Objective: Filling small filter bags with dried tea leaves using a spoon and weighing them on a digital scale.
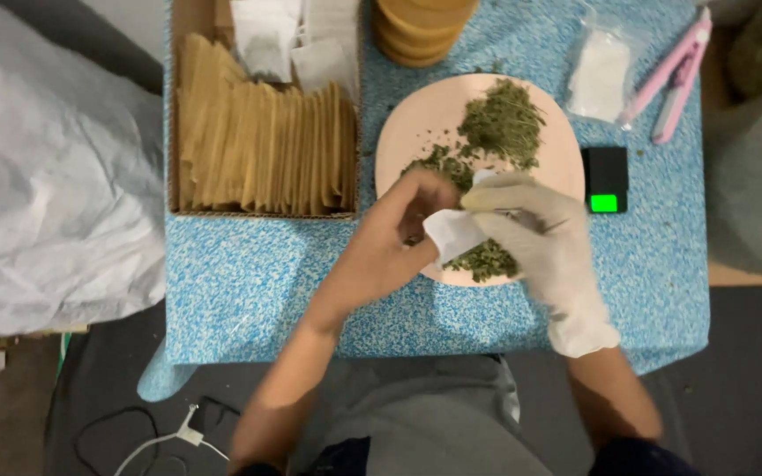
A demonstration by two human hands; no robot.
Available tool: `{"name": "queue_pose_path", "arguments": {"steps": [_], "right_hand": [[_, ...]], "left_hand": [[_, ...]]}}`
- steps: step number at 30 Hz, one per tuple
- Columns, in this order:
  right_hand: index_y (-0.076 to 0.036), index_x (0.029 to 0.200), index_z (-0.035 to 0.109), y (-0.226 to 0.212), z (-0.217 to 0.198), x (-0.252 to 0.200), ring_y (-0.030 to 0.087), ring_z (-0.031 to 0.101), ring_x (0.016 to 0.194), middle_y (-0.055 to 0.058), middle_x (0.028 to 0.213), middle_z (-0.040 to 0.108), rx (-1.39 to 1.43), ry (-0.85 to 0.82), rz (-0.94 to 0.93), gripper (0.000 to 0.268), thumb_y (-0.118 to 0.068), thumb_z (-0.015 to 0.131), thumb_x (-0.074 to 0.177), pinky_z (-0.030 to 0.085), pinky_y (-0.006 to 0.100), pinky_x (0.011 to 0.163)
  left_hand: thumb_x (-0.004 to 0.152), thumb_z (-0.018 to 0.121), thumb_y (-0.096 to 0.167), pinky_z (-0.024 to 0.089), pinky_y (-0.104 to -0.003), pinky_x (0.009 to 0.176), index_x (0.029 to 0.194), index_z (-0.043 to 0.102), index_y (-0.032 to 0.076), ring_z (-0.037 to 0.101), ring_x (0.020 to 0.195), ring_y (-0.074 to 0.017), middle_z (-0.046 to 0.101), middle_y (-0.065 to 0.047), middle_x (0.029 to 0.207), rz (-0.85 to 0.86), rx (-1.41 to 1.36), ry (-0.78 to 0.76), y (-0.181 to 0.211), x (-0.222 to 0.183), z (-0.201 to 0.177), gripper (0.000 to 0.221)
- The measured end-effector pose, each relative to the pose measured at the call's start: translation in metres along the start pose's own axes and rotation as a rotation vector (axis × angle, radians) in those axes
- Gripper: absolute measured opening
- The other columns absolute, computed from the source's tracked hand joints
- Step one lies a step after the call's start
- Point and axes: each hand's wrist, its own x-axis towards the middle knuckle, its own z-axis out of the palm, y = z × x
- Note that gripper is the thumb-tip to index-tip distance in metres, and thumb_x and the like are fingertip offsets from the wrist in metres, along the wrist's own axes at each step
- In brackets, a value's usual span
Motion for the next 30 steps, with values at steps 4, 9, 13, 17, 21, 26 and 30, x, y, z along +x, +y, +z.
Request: {"name": "queue_pose_path", "arguments": {"steps": [4, 9, 13, 17, 21, 26, 30], "right_hand": [[-0.002, 0.108, 0.08, -0.03, -0.005, 0.022, 0.031, 0.075, 0.117, 0.024, 0.118, 0.074, -0.019, -0.063, -0.217, 0.018, 0.007, 0.081, 0.092, 0.062, 0.047, 0.102], [0.0, 0.12, 0.077, -0.084, -0.02, 0.036, 0.022, 0.071, 0.119, 0.013, 0.127, 0.072, -0.157, -0.005, -0.159, 0.028, 0.016, 0.071, 0.099, 0.059, 0.027, 0.101], [0.0, 0.12, 0.078, -0.118, -0.029, 0.034, 0.022, 0.071, 0.117, 0.015, 0.128, 0.072, -0.258, -0.068, -0.179, 0.024, 0.013, 0.081, 0.1, 0.061, 0.023, 0.096], [-0.002, 0.123, 0.08, -0.128, -0.034, 0.04, 0.026, 0.071, 0.116, 0.017, 0.128, 0.075, -0.581, -0.208, -0.43, 0.023, 0.003, 0.083, 0.101, 0.061, 0.031, 0.093], [-0.009, 0.128, 0.081, -0.129, -0.034, 0.039, 0.023, 0.071, 0.112, 0.015, 0.132, 0.075, -0.713, -0.27, -0.474, 0.029, -0.001, 0.087, 0.1, 0.06, 0.032, 0.083], [-0.013, 0.12, 0.081, -0.112, -0.03, 0.043, 0.033, 0.072, 0.114, 0.011, 0.127, 0.078, -0.973, -0.13, -0.876, 0.017, -0.003, 0.09, 0.11, 0.055, 0.044, 0.098], [-0.024, 0.132, 0.081, -0.103, -0.027, 0.039, 0.033, 0.071, 0.108, 0.003, 0.126, 0.081, -1.152, 0.0, -1.111, 0.018, -0.015, 0.078, 0.117, 0.056, 0.043, 0.093]], "left_hand": [[0.11, 0.07, 0.02, 0.066, -0.047, 0.083, 0.142, 0.059, 0.013, 0.069, 0.104, -0.0195, 0.059, -0.007, 0.12, 0.04, -0.283, -0.08, 0.015, 0.041, 0.0, 0.035], [0.116, 0.065, 0.005, 0.061, -0.028, 0.074, 0.136, 0.059, 0.016, 0.068, 0.089, -0.0139, 0.066, -0.003, 0.119, 0.19, -0.055, -0.336, 0.053, 0.08, -0.01, 0.023], [0.112, 0.065, -0.004, 0.053, -0.026, 0.08, 0.132, 0.063, 0.016, 0.061, 0.097, -0.011, 0.063, 0.001, 0.113, 0.194, -0.039, -0.413, 0.069, 0.091, -0.016, 0.029], [0.105, 0.074, 0.013, 0.04, -0.025, 0.066, 0.108, 0.067, 0.017, 0.048, 0.074, -0.0079, 0.06, 0.006, 0.09, 0.198, 0.069, -0.355, 0.071, 0.101, -0.01, 0.009], [0.094, 0.084, 0.021, 0.03, -0.026, 0.063, 0.092, 0.061, 0.016, 0.038, 0.071, -0.0088, 0.05, 0.005, 0.079, 0.169, 0.215, -0.182, 0.076, 0.098, 0.0, 0.023], [0.088, 0.08, 0.007, 0.023, -0.028, 0.065, 0.082, 0.045, 0.018, 0.031, 0.072, -0.0086, 0.042, 0.007, 0.075, 0.214, 0.326, -0.069, 0.092, 0.088, 0.001, 0.038], [0.091, 0.075, 0.001, 0.018, -0.03, 0.066, 0.078, 0.032, 0.018, 0.027, 0.073, -0.0093, 0.036, 0.007, 0.073, 0.252, 0.391, -0.017, 0.099, 0.083, 0.004, 0.047]]}}
